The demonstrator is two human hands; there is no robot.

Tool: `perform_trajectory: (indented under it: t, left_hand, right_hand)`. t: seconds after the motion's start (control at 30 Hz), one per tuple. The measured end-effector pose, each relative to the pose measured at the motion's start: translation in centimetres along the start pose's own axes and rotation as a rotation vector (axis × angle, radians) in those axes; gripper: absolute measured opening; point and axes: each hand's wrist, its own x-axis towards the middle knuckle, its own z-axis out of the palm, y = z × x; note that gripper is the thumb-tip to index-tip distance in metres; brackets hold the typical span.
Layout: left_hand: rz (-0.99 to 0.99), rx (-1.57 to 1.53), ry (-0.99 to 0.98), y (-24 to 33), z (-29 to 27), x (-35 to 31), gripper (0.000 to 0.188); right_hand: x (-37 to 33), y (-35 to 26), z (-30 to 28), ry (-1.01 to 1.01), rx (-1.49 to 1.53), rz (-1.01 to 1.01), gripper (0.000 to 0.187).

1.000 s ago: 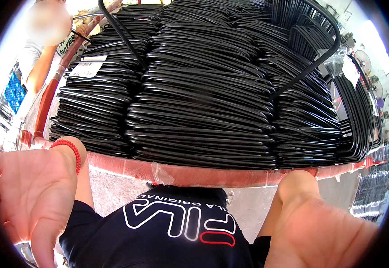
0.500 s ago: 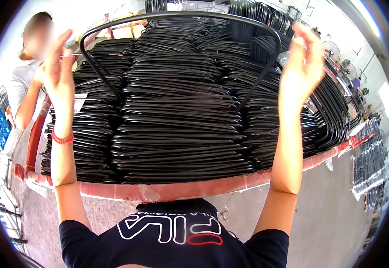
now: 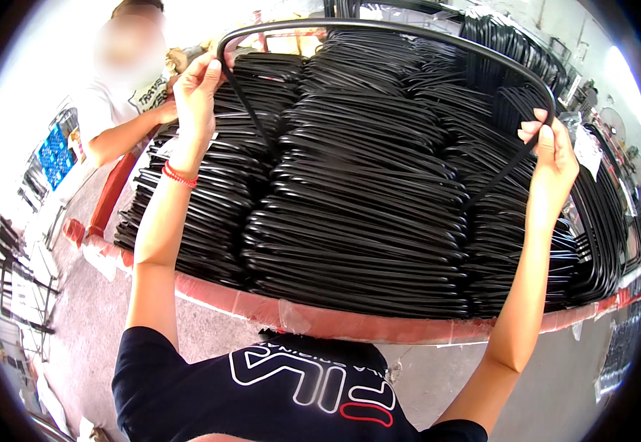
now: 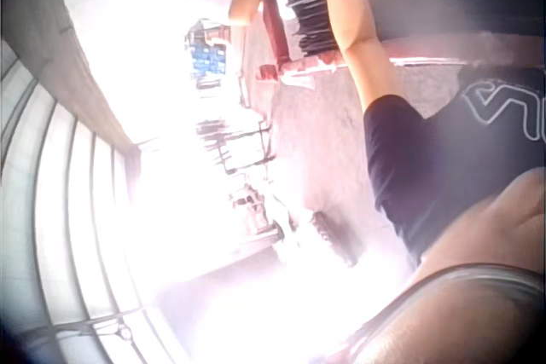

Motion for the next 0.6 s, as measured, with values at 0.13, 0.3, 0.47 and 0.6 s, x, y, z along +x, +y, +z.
perform_trajectory:
  t: [0.13,0.3,0.47,0.6]
  left_hand:
    - [-0.068,0.063,-0.006,-0.1,0.5,-1.7,0.019]
    - [-0.138,0.054,-0.023,-0.8,0.5,-3.0,0.019]
    - [-0.152,0.064,-0.063,-1.2,0.3,-3.3,0.02]
    - [-0.162,0.089,-0.055,-1.3,0.4,-3.2,0.019]
  right_hand:
    - [-1.0,1.1,-1.0,-0.071,-0.032,0.124,0.022]
    - [-1.2,0.9,-1.0,-0.107,-0.06,0.186,0.022]
    - [-1.1,1.1,-1.2,-0.135,-0.033,0.212,0.02]
    - [-1.2,0.8,-1.2,-0.143,-0.053,0.223,0.019]
